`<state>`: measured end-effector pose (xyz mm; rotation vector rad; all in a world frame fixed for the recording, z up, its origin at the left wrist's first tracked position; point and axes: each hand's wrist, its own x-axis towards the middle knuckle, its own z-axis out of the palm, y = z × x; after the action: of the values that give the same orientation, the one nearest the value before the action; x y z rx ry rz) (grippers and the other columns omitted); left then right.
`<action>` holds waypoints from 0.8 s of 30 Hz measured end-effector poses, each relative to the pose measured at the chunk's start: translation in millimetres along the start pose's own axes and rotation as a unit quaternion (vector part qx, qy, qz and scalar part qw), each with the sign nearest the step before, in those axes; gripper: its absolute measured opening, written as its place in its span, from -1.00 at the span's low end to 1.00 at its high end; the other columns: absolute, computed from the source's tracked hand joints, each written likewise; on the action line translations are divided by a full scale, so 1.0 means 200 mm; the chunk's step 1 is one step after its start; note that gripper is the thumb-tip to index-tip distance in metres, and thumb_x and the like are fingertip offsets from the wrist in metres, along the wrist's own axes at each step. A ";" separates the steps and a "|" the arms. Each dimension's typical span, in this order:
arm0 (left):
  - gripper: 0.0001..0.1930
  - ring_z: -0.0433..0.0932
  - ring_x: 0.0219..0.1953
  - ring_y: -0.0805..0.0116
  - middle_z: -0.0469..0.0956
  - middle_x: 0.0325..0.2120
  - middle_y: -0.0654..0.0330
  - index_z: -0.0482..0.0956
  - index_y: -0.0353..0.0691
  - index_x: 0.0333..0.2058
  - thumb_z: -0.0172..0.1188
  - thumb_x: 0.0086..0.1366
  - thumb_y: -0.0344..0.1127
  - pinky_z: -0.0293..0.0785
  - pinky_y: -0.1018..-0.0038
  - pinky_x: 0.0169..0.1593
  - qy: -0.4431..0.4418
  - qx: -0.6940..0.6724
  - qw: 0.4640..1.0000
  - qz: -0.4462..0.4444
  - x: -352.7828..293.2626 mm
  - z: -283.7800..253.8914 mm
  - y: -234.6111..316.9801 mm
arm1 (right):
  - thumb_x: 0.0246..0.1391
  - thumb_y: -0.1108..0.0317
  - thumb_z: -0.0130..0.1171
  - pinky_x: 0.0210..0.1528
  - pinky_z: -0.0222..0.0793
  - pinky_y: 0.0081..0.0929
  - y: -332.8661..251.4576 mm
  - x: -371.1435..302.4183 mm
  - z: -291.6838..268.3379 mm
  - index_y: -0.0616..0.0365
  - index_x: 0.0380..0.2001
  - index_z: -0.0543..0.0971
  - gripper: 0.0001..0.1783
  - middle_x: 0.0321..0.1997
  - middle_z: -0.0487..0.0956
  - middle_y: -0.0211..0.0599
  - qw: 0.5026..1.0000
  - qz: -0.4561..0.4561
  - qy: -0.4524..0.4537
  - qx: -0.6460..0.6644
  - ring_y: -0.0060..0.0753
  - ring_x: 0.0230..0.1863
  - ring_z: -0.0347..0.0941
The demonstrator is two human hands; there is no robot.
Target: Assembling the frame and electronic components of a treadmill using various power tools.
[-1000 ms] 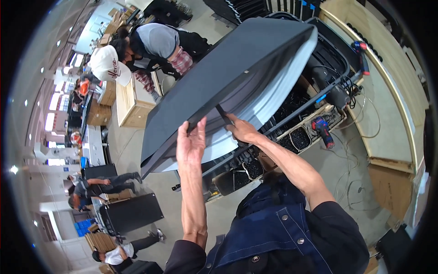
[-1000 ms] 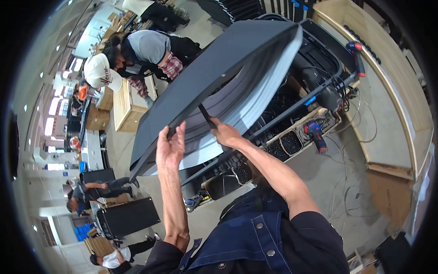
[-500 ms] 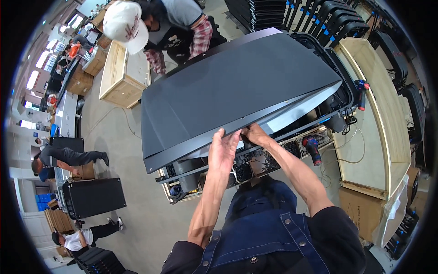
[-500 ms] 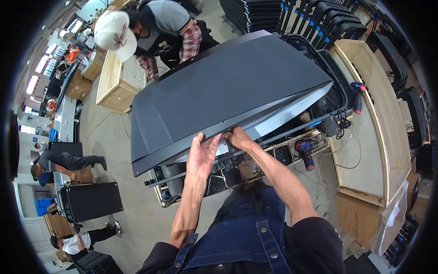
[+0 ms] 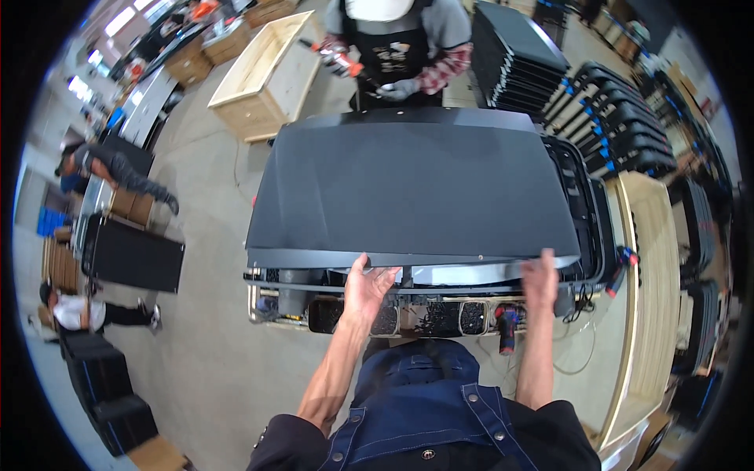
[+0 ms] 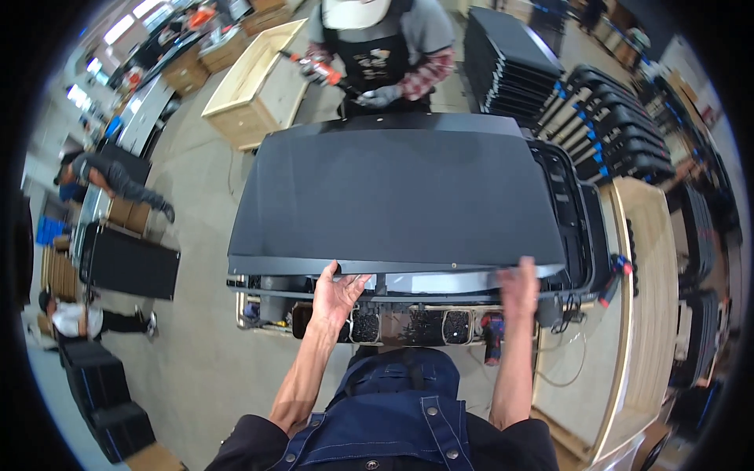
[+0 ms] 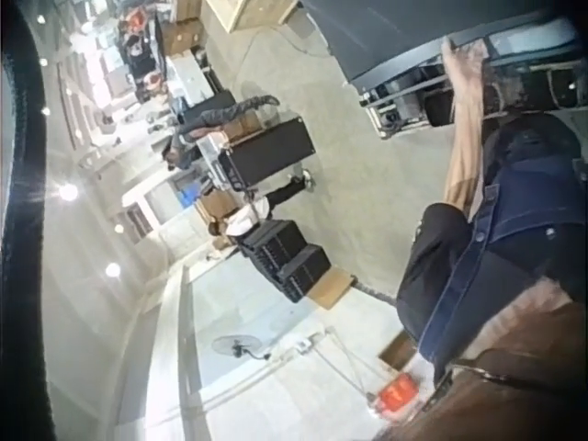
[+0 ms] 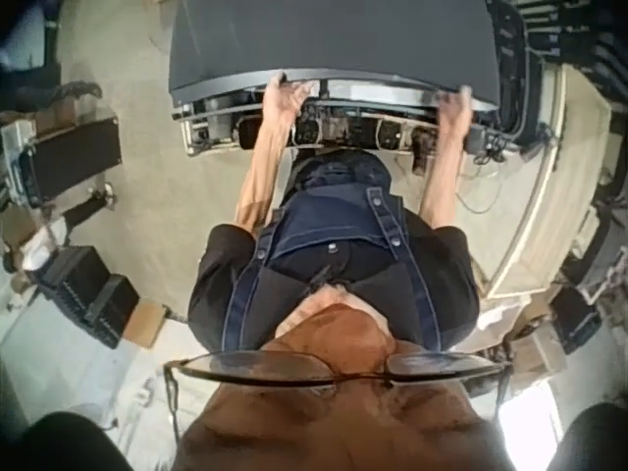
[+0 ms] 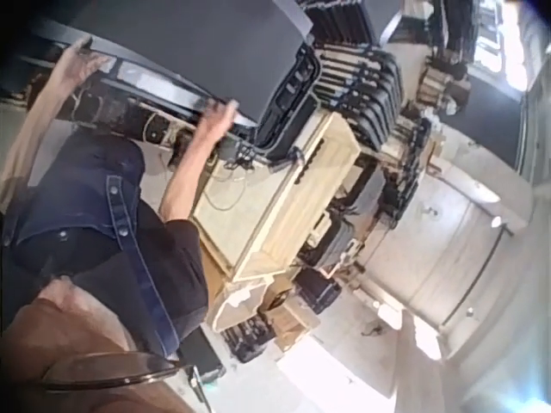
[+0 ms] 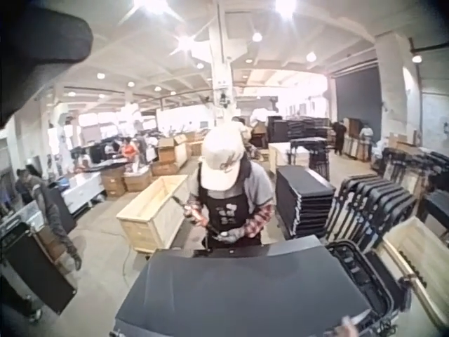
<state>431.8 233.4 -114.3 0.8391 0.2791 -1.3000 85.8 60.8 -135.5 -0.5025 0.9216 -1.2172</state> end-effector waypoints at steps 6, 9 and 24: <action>-0.37 0.61 -0.02 -0.08 0.37 0.14 -0.27 0.08 -0.29 0.30 0.00 0.50 0.03 0.71 0.13 -0.09 0.073 0.063 0.993 0.061 0.01 -0.21 0.03 | 0.20 0.14 0.35 -0.54 0.35 -0.65 -0.28 0.35 -0.43 0.16 -0.30 0.55 -0.70 -0.53 0.54 -0.46 0.989 -0.011 0.085 -0.118 -0.61 -0.57 0.40; -0.60 0.61 -0.26 0.30 0.53 -0.21 0.13 0.33 -0.22 0.03 0.16 0.43 -0.06 0.72 0.28 -0.17 0.210 0.125 0.941 0.232 -0.02 -0.38 0.29 | 0.12 -0.03 0.40 -0.74 0.16 -0.75 -0.36 0.23 -0.29 0.15 -0.34 0.47 -0.53 -0.59 0.52 -0.41 0.953 -0.013 0.118 -0.277 -0.64 -0.73 0.34; -0.69 0.68 -0.37 0.36 0.66 -0.29 0.13 0.50 -0.31 -0.09 0.27 0.38 -0.20 0.67 0.44 -0.27 0.156 0.128 0.950 0.237 -0.13 -0.61 0.21 | 0.25 -0.17 0.20 -0.81 0.17 -0.64 -0.41 0.06 -0.51 0.12 -0.47 0.49 -0.46 -0.75 0.43 -0.43 0.794 -0.029 0.073 -0.602 -0.60 -0.81 0.33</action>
<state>495.6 336.0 -164.9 1.2505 0.1419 -0.7589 -43.9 38.5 -132.8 -1.4591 1.7978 -0.5665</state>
